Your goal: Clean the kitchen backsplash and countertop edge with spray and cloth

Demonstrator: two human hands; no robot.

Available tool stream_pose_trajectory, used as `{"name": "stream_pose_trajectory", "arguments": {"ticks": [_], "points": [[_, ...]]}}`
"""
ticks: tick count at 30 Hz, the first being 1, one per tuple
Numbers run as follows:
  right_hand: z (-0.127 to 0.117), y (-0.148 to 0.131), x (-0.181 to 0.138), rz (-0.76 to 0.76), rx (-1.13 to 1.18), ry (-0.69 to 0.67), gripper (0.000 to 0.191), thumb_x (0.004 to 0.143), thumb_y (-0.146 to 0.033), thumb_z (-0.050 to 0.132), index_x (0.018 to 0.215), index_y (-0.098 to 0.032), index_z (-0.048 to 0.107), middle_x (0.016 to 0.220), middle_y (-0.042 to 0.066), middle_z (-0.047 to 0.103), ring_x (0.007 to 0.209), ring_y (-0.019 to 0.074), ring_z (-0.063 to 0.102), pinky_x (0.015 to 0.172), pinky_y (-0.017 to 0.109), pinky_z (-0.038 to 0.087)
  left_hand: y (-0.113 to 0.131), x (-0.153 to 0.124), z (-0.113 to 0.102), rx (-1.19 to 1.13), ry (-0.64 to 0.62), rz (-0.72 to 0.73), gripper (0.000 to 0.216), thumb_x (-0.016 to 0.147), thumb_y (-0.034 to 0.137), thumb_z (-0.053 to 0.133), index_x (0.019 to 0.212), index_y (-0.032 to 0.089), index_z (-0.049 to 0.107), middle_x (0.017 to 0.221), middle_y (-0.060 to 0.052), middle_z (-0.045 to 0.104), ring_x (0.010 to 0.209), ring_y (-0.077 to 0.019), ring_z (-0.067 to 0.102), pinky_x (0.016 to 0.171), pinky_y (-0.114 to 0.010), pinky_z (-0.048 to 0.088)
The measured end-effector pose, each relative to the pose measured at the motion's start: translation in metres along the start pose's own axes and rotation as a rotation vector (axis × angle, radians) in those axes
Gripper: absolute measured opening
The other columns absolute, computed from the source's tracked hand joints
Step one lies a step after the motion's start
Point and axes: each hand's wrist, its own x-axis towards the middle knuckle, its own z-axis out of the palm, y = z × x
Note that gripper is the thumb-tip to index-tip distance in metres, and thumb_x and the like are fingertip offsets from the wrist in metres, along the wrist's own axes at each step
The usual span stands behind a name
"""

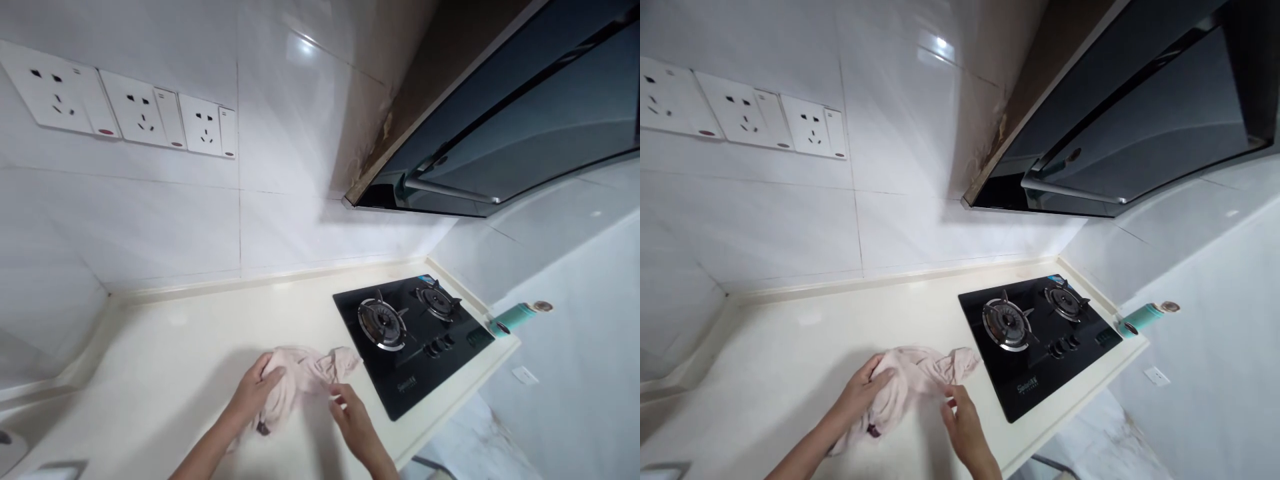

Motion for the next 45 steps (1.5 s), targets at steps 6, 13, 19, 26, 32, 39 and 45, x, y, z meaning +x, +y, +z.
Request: {"name": "stream_pose_trajectory", "arguments": {"ticks": [6,13,19,26,32,39,45], "points": [[0.024,-0.051,0.013,0.045,0.435,-0.304,0.062,0.091,-0.073,0.063,0.13,-0.024,0.064,0.128,0.011,0.067,0.118,0.0265,0.063,0.102,0.043,0.049,0.066,-0.004,0.025,-0.172,-0.13,0.05,0.065,0.083,0.068,0.07,0.124,0.019,0.06,0.089,0.001,0.062,0.076,-0.0135,0.057,0.07,-0.023,0.048],[0.008,-0.094,0.062,0.06,1.038,-0.324,0.081,0.082,-0.065,0.079,0.149,-0.034,0.047,0.149,0.01,0.056,0.13,0.0264,0.058,0.111,0.047,0.046,0.105,-0.019,0.04,-0.149,-0.223,0.082,0.061,0.089,0.067,0.065,0.13,0.022,0.058,0.092,-0.001,0.06,0.076,-0.0145,0.056,0.065,-0.024,0.048],[-0.017,-0.119,0.081,0.067,0.88,-0.414,0.073,0.075,-0.044,0.089,0.139,-0.029,0.057,0.132,0.008,0.065,0.12,0.0231,0.063,0.106,0.038,0.05,0.129,-0.015,0.037,-0.093,-0.206,0.163,0.05,0.092,0.061,0.065,0.122,0.021,0.064,0.097,-0.002,0.062,0.084,-0.0154,0.057,0.073,-0.025,0.048],[0.015,-0.1,0.085,0.008,0.499,-0.525,0.061,0.081,-0.047,0.081,0.134,-0.022,0.062,0.115,0.008,0.072,0.108,0.0249,0.068,0.103,0.041,0.052,0.159,-0.002,0.046,-0.115,-0.119,0.219,0.048,0.088,0.062,0.068,0.111,0.02,0.069,0.087,-0.002,0.063,0.078,-0.0159,0.06,0.068,-0.025,0.052],[-0.065,-0.09,0.112,-0.095,0.289,-0.315,0.024,0.083,-0.042,0.076,0.092,-0.02,0.077,0.087,0.004,0.069,0.081,0.0204,0.061,0.075,0.029,0.051,0.151,0.0,0.014,-0.107,0.175,0.241,0.045,0.085,0.052,0.076,0.116,0.021,0.067,0.096,-0.005,0.07,0.078,-0.0167,0.064,0.062,-0.023,0.054],[-0.104,-0.076,0.162,0.052,0.492,-0.058,0.035,0.079,-0.042,0.071,0.105,-0.018,0.073,0.093,0.007,0.07,0.087,0.0221,0.061,0.082,0.034,0.053,0.119,0.033,0.005,0.23,0.317,0.206,0.033,0.091,0.053,0.064,0.094,0.021,0.065,0.082,0.0,0.062,0.07,-0.013,0.054,0.064,-0.025,0.048],[-0.061,-0.011,0.188,-0.085,-0.186,0.141,0.061,0.076,-0.043,0.07,0.134,-0.022,0.065,0.126,0.014,0.062,0.118,0.0337,0.059,0.101,0.049,0.049,-0.006,0.075,-0.018,0.787,0.527,0.177,0.045,0.086,0.052,0.053,0.113,0.02,0.067,0.106,-0.011,0.069,0.096,-0.0256,0.066,0.079,-0.036,0.055]]}}
